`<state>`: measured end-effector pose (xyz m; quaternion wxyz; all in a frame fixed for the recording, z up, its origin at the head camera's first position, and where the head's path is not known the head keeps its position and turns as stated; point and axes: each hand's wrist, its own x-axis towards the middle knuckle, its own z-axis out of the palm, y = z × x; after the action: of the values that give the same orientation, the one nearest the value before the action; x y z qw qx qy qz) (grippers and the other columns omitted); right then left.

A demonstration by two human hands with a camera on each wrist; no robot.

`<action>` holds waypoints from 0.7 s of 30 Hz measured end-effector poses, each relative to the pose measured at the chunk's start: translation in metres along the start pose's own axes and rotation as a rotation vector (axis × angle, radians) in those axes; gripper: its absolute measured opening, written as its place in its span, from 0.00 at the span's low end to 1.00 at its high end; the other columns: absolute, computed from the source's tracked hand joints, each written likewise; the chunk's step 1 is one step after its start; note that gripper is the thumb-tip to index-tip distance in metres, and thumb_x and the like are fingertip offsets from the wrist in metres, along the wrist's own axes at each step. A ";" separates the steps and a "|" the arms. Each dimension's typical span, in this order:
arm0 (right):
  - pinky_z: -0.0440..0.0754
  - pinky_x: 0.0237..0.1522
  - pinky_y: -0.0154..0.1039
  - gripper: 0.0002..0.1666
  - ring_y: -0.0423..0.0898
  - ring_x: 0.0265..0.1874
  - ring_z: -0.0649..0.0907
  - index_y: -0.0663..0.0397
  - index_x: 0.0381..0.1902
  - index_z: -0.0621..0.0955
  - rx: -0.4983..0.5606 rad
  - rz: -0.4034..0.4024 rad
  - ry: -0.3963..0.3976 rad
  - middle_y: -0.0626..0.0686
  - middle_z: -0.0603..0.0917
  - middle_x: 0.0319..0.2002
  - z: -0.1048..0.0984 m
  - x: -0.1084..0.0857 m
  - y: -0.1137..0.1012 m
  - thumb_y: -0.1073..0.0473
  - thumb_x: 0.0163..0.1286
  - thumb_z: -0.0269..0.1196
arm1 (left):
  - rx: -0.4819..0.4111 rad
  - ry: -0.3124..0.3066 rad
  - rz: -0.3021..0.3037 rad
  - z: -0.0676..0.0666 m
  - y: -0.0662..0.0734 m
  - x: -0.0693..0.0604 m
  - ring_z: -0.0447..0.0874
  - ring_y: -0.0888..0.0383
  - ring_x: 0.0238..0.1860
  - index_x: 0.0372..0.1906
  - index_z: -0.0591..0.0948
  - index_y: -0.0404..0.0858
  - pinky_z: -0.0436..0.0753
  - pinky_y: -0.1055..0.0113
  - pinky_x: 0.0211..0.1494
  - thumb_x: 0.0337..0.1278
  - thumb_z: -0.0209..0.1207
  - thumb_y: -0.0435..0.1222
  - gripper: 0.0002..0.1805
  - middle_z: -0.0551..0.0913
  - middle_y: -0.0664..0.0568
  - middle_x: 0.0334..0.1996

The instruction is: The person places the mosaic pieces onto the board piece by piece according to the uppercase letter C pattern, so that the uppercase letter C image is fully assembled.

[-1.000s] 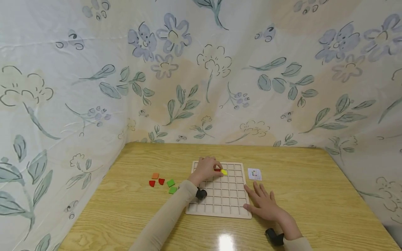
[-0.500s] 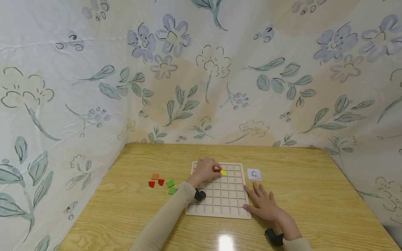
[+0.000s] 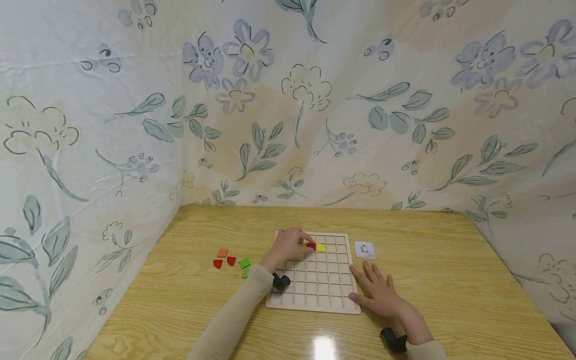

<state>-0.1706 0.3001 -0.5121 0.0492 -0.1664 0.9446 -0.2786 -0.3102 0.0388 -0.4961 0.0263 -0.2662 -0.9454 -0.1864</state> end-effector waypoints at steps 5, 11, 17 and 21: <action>0.37 0.50 0.78 0.41 0.76 0.65 0.46 0.55 0.69 0.60 -0.002 -0.006 0.005 0.73 0.49 0.68 0.000 0.000 0.000 0.44 0.64 0.58 | -0.026 0.012 0.000 -0.005 -0.002 -0.005 0.73 0.63 0.33 0.40 0.85 0.58 0.65 0.60 0.42 0.49 0.65 0.50 0.11 0.76 0.61 0.24; 0.37 0.50 0.78 0.41 0.76 0.65 0.46 0.55 0.69 0.60 -0.005 -0.010 0.011 0.73 0.49 0.68 0.000 0.000 0.001 0.44 0.64 0.58 | -0.067 0.027 0.004 -0.011 -0.004 -0.012 0.68 0.64 0.29 0.41 0.85 0.55 0.65 0.60 0.41 0.49 0.64 0.50 0.12 0.77 0.59 0.25; 0.37 0.50 0.78 0.41 0.76 0.65 0.46 0.55 0.69 0.60 -0.003 -0.011 0.009 0.73 0.49 0.68 0.000 0.000 0.000 0.44 0.64 0.58 | -0.075 0.054 -0.001 -0.015 -0.009 -0.020 0.68 0.64 0.28 0.41 0.86 0.55 0.66 0.58 0.41 0.49 0.65 0.50 0.13 0.73 0.62 0.23; 0.37 0.50 0.78 0.41 0.76 0.65 0.46 0.55 0.70 0.60 0.000 -0.012 0.008 0.73 0.49 0.68 0.000 0.000 0.000 0.44 0.64 0.58 | -0.098 0.075 -0.005 -0.016 -0.013 -0.025 0.67 0.64 0.27 0.42 0.85 0.55 0.65 0.60 0.40 0.49 0.65 0.49 0.13 0.73 0.63 0.23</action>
<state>-0.1700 0.3000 -0.5117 0.0438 -0.1709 0.9438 -0.2796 -0.2966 0.0101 -0.4890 0.0481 -0.2579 -0.9341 -0.2424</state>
